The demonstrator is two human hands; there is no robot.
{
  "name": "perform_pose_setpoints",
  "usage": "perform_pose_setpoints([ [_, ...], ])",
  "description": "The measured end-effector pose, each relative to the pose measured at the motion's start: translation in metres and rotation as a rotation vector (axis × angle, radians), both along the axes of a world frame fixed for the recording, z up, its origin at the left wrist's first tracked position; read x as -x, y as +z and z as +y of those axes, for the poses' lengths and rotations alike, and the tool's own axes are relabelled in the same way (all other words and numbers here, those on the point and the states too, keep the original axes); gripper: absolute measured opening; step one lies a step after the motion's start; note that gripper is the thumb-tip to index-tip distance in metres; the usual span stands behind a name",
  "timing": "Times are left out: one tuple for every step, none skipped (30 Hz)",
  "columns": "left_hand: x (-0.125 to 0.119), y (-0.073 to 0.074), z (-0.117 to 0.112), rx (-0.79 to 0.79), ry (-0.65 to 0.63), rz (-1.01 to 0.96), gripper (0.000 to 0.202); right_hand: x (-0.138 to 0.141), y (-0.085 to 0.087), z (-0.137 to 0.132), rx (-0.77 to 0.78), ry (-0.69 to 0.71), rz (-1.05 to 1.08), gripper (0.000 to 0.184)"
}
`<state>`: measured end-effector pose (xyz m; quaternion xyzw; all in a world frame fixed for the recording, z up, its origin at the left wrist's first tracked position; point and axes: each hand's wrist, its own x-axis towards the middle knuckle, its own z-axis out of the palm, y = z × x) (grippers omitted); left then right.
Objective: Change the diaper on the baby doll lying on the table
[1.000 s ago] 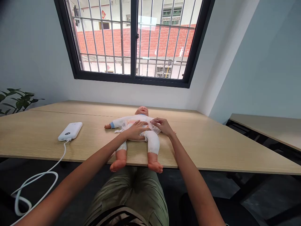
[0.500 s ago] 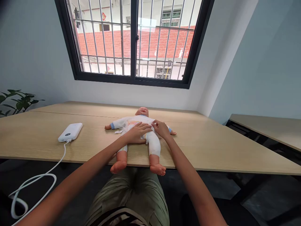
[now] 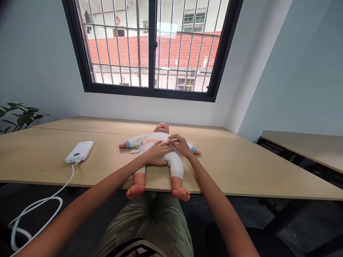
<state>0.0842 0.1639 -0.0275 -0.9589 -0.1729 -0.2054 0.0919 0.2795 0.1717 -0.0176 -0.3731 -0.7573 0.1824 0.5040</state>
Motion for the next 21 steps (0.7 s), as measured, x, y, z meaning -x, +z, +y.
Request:
perform_pose_setpoints([
  [-0.001, 0.0, 0.0, 0.004, -0.003, -0.003, 0.055, 0.002, 0.002, 0.002, 0.026, 0.022, -0.001, 0.038],
  [-0.001, 0.0, 0.0, 0.011, -0.005, -0.009, 0.054, 0.005, 0.005, 0.004, 0.06, 0.046, -0.007, 0.04],
  [-0.001, 0.0, 0.0, 0.019, -0.005, -0.02, 0.053, 0.007, 0.007, 0.007, 0.103, 0.073, -0.019, 0.042],
  [-0.001, -0.001, 0.0, 0.025, -0.003, -0.034, 0.052, 0.009, 0.009, 0.011, 0.149, 0.099, -0.032, 0.043],
  [-0.001, -0.001, -0.001, 0.027, 0.001, -0.049, 0.051, 0.01, 0.011, 0.014, 0.195, 0.119, -0.041, 0.044],
  [-0.001, -0.002, -0.001, 0.023, 0.006, -0.06, 0.051, 0.012, 0.011, 0.017, 0.235, 0.131, -0.041, 0.045],
  [-0.001, -0.003, -0.001, 0.015, 0.008, -0.064, 0.051, 0.013, 0.011, 0.019, 0.267, 0.136, -0.032, 0.045],
  [-0.001, -0.003, -0.002, 0.006, 0.006, -0.061, 0.051, 0.013, 0.01, 0.02, 0.293, 0.141, -0.019, 0.045],
  [-0.001, -0.003, -0.002, -0.003, 0.001, -0.052, 0.051, 0.014, 0.009, 0.021, 0.32, 0.151, -0.004, 0.043],
  [-0.001, -0.003, -0.002, -0.009, -0.007, -0.037, 0.05, 0.014, 0.007, 0.02, 0.348, 0.163, 0.014, 0.041],
  [-0.001, -0.002, -0.003, -0.013, -0.013, -0.022, 0.049, 0.014, 0.006, 0.02, 0.377, 0.177, 0.031, 0.04],
  [-0.002, -0.001, -0.004, -0.015, -0.017, -0.008, 0.049, 0.014, 0.004, 0.019, 0.403, 0.188, 0.049, 0.038],
  [-0.002, -0.001, -0.005, -0.014, -0.017, 0.002, 0.049, 0.013, 0.003, 0.019, 0.424, 0.194, 0.067, 0.037],
  [-0.002, 0.0, -0.006, -0.012, -0.016, 0.007, 0.05, 0.013, 0.002, 0.019, 0.442, 0.195, 0.084, 0.037],
  [-0.002, 0.0, -0.007, -0.01, -0.017, 0.007, 0.051, 0.012, 0.0, 0.02, 0.457, 0.192, 0.098, 0.036],
  [-0.002, 0.001, -0.009, -0.006, -0.022, 0.003, 0.052, 0.012, -0.001, 0.022, 0.472, 0.187, 0.111, 0.036],
  [-0.002, 0.001, -0.01, 0.001, -0.028, -0.007, 0.053, 0.012, -0.003, 0.024, 0.482, 0.178, 0.126, 0.036],
  [-0.002, 0.001, -0.01, 0.012, -0.035, -0.02, 0.052, 0.013, -0.005, 0.028, 0.486, 0.163, 0.145, 0.035],
  [-0.003, 0.001, -0.01, 0.028, -0.042, -0.036, 0.049, 0.013, -0.007, 0.031, 0.483, 0.143, 0.167, 0.035],
  [-0.003, 0.002, -0.009, 0.052, -0.042, -0.061, 0.044, 0.015, -0.009, 0.035, 0.471, 0.119, 0.185, 0.036],
  [-0.002, 0.002, -0.007, 0.085, -0.03, -0.103, 0.038, 0.016, -0.011, 0.038, 0.447, 0.088, 0.195, 0.038],
])
